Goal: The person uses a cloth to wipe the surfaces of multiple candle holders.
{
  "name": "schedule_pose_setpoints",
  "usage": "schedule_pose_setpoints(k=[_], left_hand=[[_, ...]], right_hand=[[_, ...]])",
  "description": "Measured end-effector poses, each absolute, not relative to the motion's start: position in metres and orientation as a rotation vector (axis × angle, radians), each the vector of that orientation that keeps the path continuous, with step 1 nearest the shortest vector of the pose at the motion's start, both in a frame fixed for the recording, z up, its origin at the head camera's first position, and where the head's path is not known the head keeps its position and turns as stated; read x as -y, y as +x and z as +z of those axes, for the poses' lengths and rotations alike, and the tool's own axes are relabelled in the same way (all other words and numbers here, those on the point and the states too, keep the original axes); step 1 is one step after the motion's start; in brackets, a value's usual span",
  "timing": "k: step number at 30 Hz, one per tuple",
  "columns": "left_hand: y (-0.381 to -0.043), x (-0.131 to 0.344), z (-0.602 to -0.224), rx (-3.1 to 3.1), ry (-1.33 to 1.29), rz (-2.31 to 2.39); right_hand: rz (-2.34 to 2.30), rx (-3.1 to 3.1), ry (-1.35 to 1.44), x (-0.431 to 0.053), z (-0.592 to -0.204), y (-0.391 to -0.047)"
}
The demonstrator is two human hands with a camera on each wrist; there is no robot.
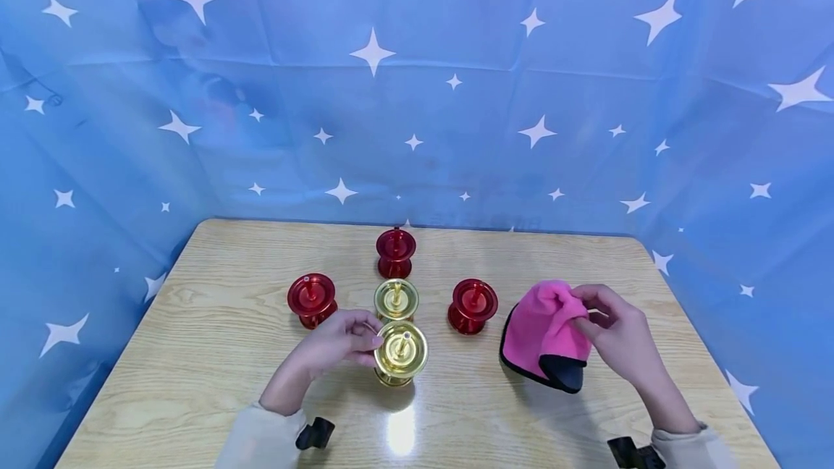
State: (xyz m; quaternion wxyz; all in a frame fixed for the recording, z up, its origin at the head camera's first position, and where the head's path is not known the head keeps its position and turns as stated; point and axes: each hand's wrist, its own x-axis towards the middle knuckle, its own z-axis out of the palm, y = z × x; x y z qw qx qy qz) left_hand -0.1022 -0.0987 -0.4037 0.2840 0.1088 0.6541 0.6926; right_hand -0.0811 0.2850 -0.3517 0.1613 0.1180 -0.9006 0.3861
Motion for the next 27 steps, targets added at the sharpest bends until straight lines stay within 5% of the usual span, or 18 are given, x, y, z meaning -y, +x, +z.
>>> schedule_pose_setpoints(k=[11, 27], left_hand=[[-0.11, 0.063, -0.354, -1.895, 0.273, 1.93], [-0.105, 0.027, -0.34, -1.939, 0.322, 1.963]], right_hand=[[1.205, 2.542, 0.486, -0.251, -0.302, -0.071], [1.328, 2.446, 0.765, -0.196, -0.312, -0.068]])
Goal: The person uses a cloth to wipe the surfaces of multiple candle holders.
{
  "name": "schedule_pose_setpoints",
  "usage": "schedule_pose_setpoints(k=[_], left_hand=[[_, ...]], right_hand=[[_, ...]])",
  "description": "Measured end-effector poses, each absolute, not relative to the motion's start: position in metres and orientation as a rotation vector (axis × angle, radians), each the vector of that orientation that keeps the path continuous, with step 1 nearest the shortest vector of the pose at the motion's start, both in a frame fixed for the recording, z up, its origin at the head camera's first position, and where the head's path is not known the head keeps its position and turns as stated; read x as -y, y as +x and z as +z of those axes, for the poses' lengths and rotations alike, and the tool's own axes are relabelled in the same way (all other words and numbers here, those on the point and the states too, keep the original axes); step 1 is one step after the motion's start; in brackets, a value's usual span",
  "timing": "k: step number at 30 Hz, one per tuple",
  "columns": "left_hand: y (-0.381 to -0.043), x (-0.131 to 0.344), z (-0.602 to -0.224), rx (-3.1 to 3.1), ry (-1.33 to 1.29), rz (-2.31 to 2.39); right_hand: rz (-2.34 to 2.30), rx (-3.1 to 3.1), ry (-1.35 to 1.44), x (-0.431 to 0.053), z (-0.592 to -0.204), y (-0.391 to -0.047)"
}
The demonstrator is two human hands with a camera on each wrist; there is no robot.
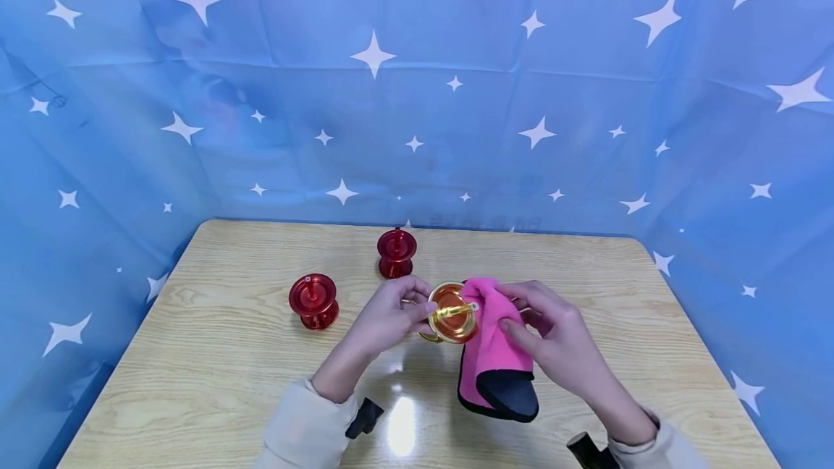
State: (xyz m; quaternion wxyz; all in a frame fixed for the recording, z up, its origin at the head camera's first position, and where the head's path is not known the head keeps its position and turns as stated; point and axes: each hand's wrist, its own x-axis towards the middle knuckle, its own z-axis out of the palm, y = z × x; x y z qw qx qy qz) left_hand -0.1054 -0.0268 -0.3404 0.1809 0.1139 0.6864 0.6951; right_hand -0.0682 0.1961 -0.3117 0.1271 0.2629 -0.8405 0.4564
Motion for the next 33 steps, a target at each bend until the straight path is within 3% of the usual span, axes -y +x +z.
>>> schedule_pose_setpoints(k=[16, 33], left_hand=[[-0.103, 0.026, -0.345, -2.002, 0.306, 1.998], [-0.1, 0.019, -0.35, -2.094, 0.417, 1.952]], right_hand=[[1.133, 2.618, 0.816, -0.184, -0.33, -0.07], [1.057, 2.404, 0.776, -0.169, -0.353, -0.078]])
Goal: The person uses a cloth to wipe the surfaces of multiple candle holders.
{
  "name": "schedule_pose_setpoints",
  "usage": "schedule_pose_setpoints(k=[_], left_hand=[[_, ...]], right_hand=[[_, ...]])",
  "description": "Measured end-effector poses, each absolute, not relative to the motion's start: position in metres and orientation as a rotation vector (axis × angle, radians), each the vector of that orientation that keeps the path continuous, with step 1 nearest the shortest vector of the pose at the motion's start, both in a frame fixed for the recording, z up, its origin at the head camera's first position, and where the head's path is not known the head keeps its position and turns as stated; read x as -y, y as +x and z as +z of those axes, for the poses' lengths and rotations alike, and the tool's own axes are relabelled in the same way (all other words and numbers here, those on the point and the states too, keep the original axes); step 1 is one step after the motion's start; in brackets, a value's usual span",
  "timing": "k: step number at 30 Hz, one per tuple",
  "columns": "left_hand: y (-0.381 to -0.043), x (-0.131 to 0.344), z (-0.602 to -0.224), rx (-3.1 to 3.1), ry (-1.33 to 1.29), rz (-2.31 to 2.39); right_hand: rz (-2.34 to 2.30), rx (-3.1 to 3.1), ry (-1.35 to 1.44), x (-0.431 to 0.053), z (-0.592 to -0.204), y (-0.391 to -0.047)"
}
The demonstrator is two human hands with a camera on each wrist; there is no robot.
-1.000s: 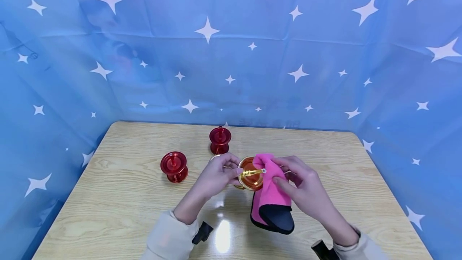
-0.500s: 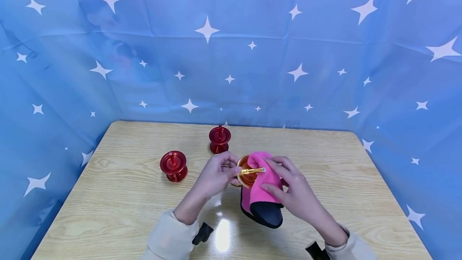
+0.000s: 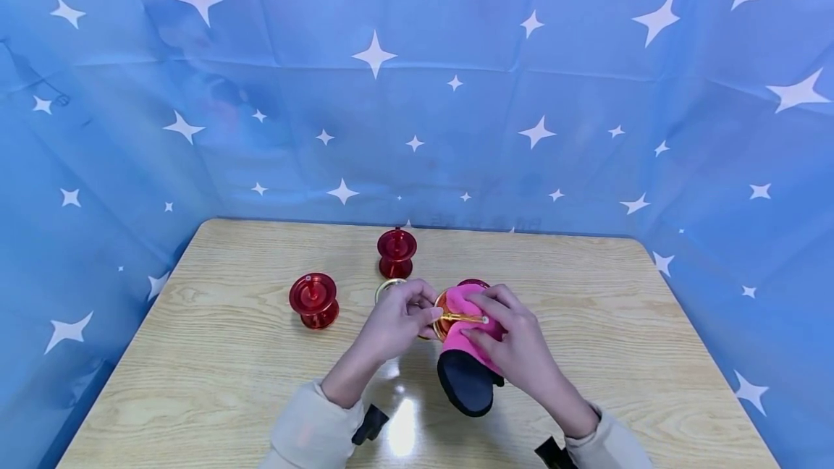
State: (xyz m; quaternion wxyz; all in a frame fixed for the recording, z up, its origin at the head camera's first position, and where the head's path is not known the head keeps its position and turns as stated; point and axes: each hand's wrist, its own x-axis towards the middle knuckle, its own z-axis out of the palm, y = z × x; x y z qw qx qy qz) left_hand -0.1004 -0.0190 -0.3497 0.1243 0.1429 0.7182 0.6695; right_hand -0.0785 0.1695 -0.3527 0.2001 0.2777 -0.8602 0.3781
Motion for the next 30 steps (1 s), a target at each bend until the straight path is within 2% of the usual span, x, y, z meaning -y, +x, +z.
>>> schedule_pose_setpoints(k=[15, 25, 30], left_hand=[[-0.103, 0.02, -0.35, -2.079, 0.31, 1.972], [-0.108, 0.028, -0.35, -1.952, 0.312, 1.975], [-0.108, 0.028, -0.349, -1.953, 0.268, 1.966]], right_hand=[[1.225, 2.346, 0.792, -0.167, -0.353, -0.081], [1.314, 2.383, 0.712, -0.156, -0.324, -0.071], [1.36, 2.398, 0.701, -0.158, -0.325, -0.072]])
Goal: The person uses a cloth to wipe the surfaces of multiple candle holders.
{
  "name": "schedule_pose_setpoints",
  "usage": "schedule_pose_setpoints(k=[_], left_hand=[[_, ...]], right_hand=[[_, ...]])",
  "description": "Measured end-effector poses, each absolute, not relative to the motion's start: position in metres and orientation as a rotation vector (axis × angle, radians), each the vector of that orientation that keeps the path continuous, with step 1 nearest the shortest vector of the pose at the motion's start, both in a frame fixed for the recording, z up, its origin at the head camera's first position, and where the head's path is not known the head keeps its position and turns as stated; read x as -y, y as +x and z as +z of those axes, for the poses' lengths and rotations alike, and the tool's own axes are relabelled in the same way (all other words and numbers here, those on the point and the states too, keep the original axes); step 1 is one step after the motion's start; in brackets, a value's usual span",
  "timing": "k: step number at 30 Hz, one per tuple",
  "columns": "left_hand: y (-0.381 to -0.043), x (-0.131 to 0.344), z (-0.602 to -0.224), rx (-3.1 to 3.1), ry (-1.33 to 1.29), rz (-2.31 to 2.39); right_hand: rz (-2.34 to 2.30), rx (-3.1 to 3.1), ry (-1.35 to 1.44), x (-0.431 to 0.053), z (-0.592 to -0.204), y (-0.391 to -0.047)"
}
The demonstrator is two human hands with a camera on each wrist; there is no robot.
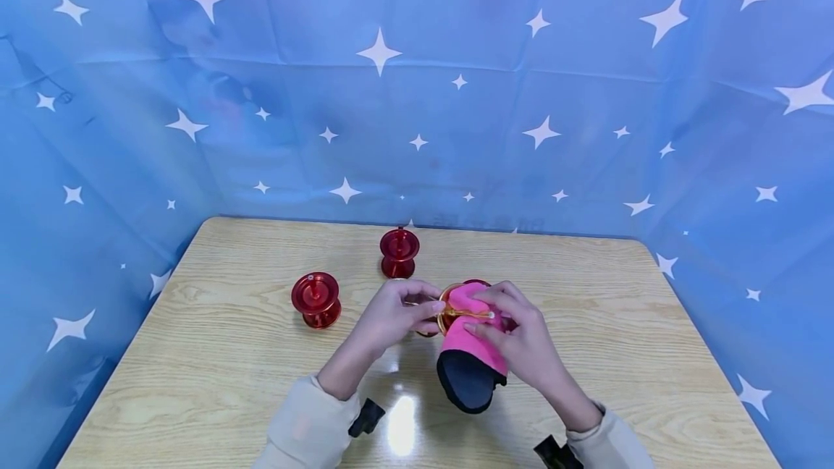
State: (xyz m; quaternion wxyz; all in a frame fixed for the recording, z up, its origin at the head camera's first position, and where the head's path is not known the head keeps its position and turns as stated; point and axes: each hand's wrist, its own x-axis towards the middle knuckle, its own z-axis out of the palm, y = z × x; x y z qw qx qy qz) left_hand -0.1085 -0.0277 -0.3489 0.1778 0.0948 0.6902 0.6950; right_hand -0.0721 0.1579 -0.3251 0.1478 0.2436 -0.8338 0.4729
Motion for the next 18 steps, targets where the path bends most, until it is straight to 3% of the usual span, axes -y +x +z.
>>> schedule_pose_setpoints(k=[7, 18], left_hand=[[-0.108, 0.024, -0.349, -1.995, 0.222, 1.962], [-0.109, 0.024, -0.352, -1.98, 0.21, 1.962]], right_hand=[[1.433, 2.445, 0.668, -0.174, -0.347, -0.081], [1.445, 2.47, 0.676, -0.187, -0.333, -0.081]])
